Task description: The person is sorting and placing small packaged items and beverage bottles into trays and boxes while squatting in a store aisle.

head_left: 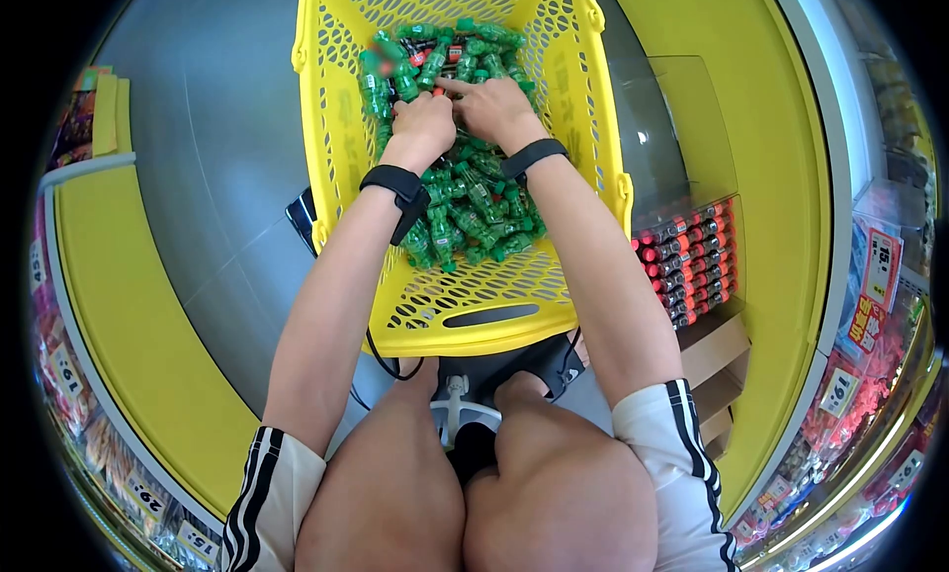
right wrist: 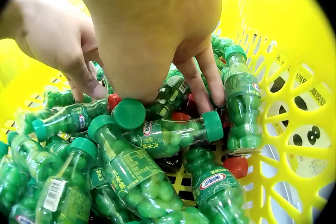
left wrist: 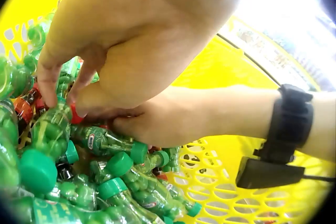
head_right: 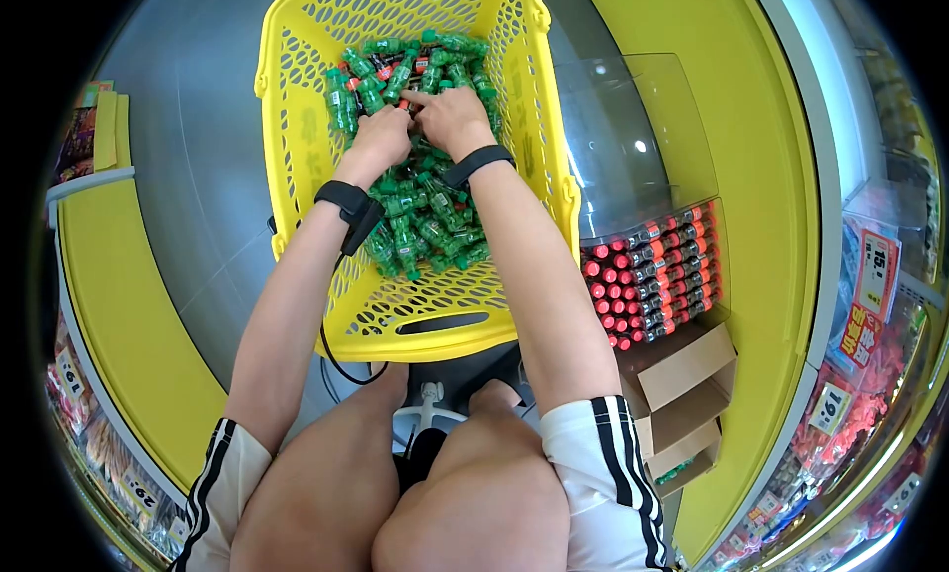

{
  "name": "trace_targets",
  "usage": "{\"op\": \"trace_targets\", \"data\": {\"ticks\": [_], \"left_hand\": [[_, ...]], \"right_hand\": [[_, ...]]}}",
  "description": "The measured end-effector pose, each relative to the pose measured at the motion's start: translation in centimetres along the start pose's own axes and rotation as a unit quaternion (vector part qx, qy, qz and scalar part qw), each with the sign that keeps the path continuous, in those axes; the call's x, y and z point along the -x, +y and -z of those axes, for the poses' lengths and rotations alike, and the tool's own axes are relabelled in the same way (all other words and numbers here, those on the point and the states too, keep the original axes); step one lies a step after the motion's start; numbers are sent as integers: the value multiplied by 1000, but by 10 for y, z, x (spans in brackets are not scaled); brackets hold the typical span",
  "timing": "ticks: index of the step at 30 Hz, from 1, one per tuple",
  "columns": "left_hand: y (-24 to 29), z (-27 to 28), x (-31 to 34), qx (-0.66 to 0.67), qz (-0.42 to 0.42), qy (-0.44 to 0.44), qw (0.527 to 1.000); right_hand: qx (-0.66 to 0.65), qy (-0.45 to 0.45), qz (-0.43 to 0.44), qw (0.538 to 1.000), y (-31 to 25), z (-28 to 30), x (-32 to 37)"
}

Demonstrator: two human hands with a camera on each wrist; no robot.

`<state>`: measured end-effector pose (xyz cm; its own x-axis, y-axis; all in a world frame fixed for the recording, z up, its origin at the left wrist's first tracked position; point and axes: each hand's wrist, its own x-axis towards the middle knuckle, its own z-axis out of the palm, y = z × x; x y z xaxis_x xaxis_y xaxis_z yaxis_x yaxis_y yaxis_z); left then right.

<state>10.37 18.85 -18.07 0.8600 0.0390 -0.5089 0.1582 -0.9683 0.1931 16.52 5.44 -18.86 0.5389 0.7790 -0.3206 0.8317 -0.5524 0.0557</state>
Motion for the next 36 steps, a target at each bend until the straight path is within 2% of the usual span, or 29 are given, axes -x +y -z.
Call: {"op": "trace_targets", "data": {"ticks": [4,6,8,10,12,14,15,17,19,20,22,24,26,27,28,31,34,36], "left_hand": [[1,4,14,41,14,62,997],[4,9,22,91,7,152,984],[5,16,27,84,-7,147,986],[9,27,33,72,-2,147,987],[13,29,40,73,7,143,987],[12,25,42,114,-22,210,971],[14,26,44,115,-24,210,971],[18,29,50,148,-90,229,958],[26,38,60,153,-101,229,956],[30,40,65,156,-108,228,955],[33,40,70,161,-121,237,950],[36,44,79,163,-162,222,948],[43,49,93,172,-170,209,948],[44,51,97,176,-203,228,936],[45,53,101,179,-236,247,923],[56,63,119,185,-226,253,922],[64,73,133,189,-217,202,936],[71,73,140,206,-227,200,930]], "right_hand": [[-33,56,14,998,3,-3,14],[-70,83,20,994,2,0,20],[-99,76,16,992,-1,2,24],[-173,141,20,975,-4,-1,27],[-198,160,19,967,-3,-2,33],[-223,177,19,958,-1,-1,38],[-255,190,20,948,1,2,40],[-284,200,19,938,7,7,46],[-306,51,-40,950,11,36,57],[-305,49,-44,950,12,48,64],[-337,44,-115,933,12,67,78],[-321,74,-107,938,10,82,100],[-304,107,-142,936,2,90,119],[-361,122,-107,918,2,90,129],[-361,123,-108,918,-2,91,137],[-411,169,-96,891,-15,94,164],[-435,153,-103,881,-26,105,185],[-449,155,-123,871,-34,109,196]]}}
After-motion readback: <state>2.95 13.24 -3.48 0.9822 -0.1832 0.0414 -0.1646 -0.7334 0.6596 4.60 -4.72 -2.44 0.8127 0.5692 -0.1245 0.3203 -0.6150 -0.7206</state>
